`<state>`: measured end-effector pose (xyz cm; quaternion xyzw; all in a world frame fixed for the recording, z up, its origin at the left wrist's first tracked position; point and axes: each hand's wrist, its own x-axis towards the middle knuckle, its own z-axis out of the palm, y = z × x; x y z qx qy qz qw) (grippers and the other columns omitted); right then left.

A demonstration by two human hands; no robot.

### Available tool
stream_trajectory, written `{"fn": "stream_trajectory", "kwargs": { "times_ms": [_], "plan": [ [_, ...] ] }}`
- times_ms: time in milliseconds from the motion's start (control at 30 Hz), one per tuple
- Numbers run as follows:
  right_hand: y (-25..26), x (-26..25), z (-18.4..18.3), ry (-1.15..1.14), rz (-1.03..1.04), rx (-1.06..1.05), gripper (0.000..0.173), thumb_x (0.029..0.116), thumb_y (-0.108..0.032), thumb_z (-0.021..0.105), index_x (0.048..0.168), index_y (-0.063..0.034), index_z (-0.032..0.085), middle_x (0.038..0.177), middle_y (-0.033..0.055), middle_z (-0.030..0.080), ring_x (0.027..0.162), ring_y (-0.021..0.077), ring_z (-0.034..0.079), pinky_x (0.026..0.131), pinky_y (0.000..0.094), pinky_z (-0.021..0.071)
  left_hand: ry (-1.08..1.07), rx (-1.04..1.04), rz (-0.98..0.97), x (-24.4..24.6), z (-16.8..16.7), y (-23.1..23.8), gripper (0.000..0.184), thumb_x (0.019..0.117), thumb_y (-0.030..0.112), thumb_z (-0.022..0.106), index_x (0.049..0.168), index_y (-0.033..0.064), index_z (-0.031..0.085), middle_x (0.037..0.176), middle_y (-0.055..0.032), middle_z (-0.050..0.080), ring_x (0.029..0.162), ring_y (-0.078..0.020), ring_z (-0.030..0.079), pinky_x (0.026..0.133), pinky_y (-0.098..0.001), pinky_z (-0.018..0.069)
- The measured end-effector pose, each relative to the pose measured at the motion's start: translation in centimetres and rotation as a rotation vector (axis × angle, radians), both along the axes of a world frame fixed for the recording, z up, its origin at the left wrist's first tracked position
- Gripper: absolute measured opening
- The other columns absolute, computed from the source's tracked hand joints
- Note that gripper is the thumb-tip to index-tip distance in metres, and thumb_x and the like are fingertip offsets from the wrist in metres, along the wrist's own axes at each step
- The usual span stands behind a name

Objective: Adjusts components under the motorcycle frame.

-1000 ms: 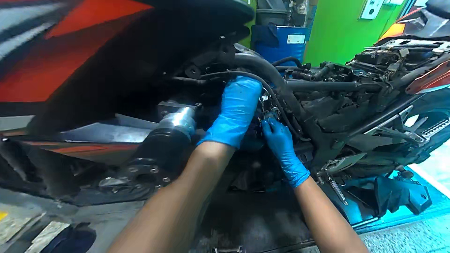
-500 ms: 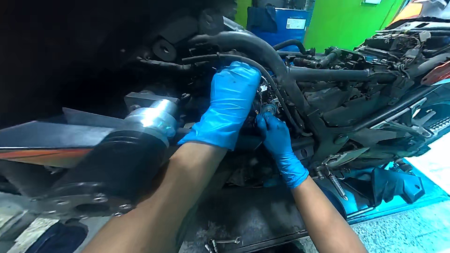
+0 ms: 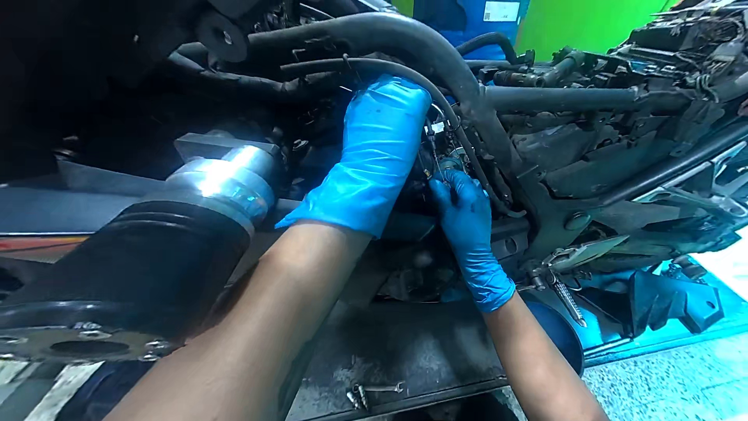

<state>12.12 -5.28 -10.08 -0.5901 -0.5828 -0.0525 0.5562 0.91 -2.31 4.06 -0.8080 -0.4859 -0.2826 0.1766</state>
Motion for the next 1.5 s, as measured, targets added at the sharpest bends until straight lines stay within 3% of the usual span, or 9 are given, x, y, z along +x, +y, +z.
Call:
{"fn": "stream_trajectory", "kwargs": {
  "times_ms": [67,133,200,300,600,867,1000,1300,1500],
  "plan": [
    [0.0,-0.2,0.2,0.053,0.027,0.005,0.025,0.0984,-0.027,0.066,0.112,-0.0074,0.074,0.099,0.0099,0.074,0.088,0.0214,0.07,0.077,0.0439,0.0554,-0.036,0.011,-0.044,-0.2,-0.8,1.1,0.024,0.0991,0.001,0.054,0.114,0.0066,0.071,0.12,-0.0206,0.07,0.12,-0.0404,0.064,0.096,-0.0589,0.0509],
    [0.0,-0.5,0.5,0.084,0.05,0.006,0.024,0.0979,-0.025,0.067,0.114,-0.0096,0.074,0.103,0.008,0.074,0.09,0.0185,0.07,0.081,0.0409,0.0564,-0.225,0.56,-0.117,0.4,-6.1,8.2,0.023,0.1017,0.022,0.049,0.096,0.0244,0.071,0.097,-0.0039,0.071,0.099,-0.0249,0.069,0.081,-0.0464,0.0556],
    [0.0,-0.9,0.9,0.125,0.067,-0.006,0.025,0.0971,-0.022,0.068,0.118,-0.009,0.073,0.102,0.0075,0.074,0.088,0.0167,0.07,0.08,0.0386,0.0569,-0.293,0.752,-0.123,1.0,-7.5,11.1,0.026,0.104,0.03,0.046,0.095,0.0312,0.07,0.096,0.0029,0.069,0.096,-0.0184,0.068,0.081,-0.0414,0.0552],
    [-0.6,-1.2,1.7,0.28,0.114,-0.043,0.032,0.0965,-0.017,0.068,0.128,-0.0093,0.068,0.101,0.0025,0.074,0.087,0.0076,0.069,0.081,0.0294,0.0571,-0.055,0.033,-0.062,-0.3,-1.1,1.2,0.025,0.0986,0.001,0.055,0.114,0.0082,0.072,0.123,-0.0176,0.07,0.122,-0.0374,0.064,0.098,-0.0555,0.051],
    [-0.4,-1.5,2.1,0.21,0.071,-0.029,0.042,0.1005,-0.025,0.067,0.141,-0.0192,0.061,0.095,0.0029,0.074,0.077,0.0161,0.068,0.069,0.0414,0.0569,-0.166,0.124,-0.085,0.1,-1.4,0.6,0.02,0.0905,-0.003,0.066,0.103,0.0094,0.077,0.109,-0.0159,0.074,0.108,-0.0356,0.07,0.087,-0.0535,0.0568],
    [-1.1,-1.1,0.5,0.231,-0.027,-0.093,0.022,0.0932,-0.017,0.073,0.114,-0.0125,0.077,0.104,0.0039,0.075,0.097,0.0182,0.07,0.093,0.0471,0.0544,-0.178,0.132,-0.066,0.0,-1.6,0.1,0.017,0.0899,-0.002,0.069,0.101,0.0081,0.077,0.106,-0.0159,0.075,0.104,-0.0349,0.072,0.085,-0.0527,0.0582],
    [-0.2,-1.5,0.8,0.209,-0.092,0.02,0.018,0.0927,-0.018,0.072,0.108,-0.0119,0.079,0.093,0.0028,0.076,0.084,0.0144,0.072,0.082,0.0394,0.0595,-0.165,0.115,-0.088,-0.4,-1.8,-0.5,0.018,0.0902,-0.003,0.07,0.102,0.0086,0.077,0.106,-0.0163,0.074,0.103,-0.0359,0.071,0.086,-0.0539,0.0585],
    [3.3,-3.5,1.9,0.195,-0.264,0.2,0.022,0.0914,-0.018,0.068,0.102,-0.0013,0.078,0.079,0.0122,0.074,0.074,0.0294,0.072,0.072,0.051,0.0583,-0.185,0.006,-0.054,-0.4,-1.6,-0.2,0.016,0.0984,0.007,0.065,0.108,0.0091,0.077,0.112,-0.0155,0.074,0.106,-0.0346,0.071,0.088,-0.0533,0.0577],
    [4.3,-3.9,0.9,0.306,-0.28,0.273,0.027,0.0883,-0.028,0.072,0.102,-0.0062,0.078,0.089,0.0095,0.072,0.082,0.0229,0.068,0.078,0.045,0.0557,-0.141,0.003,-0.019,-0.2,-1.4,-0.3,0.018,0.0977,0.006,0.064,0.109,0.0114,0.077,0.113,-0.0127,0.074,0.107,-0.0321,0.071,0.088,-0.0521,0.0579]
  ]
}}
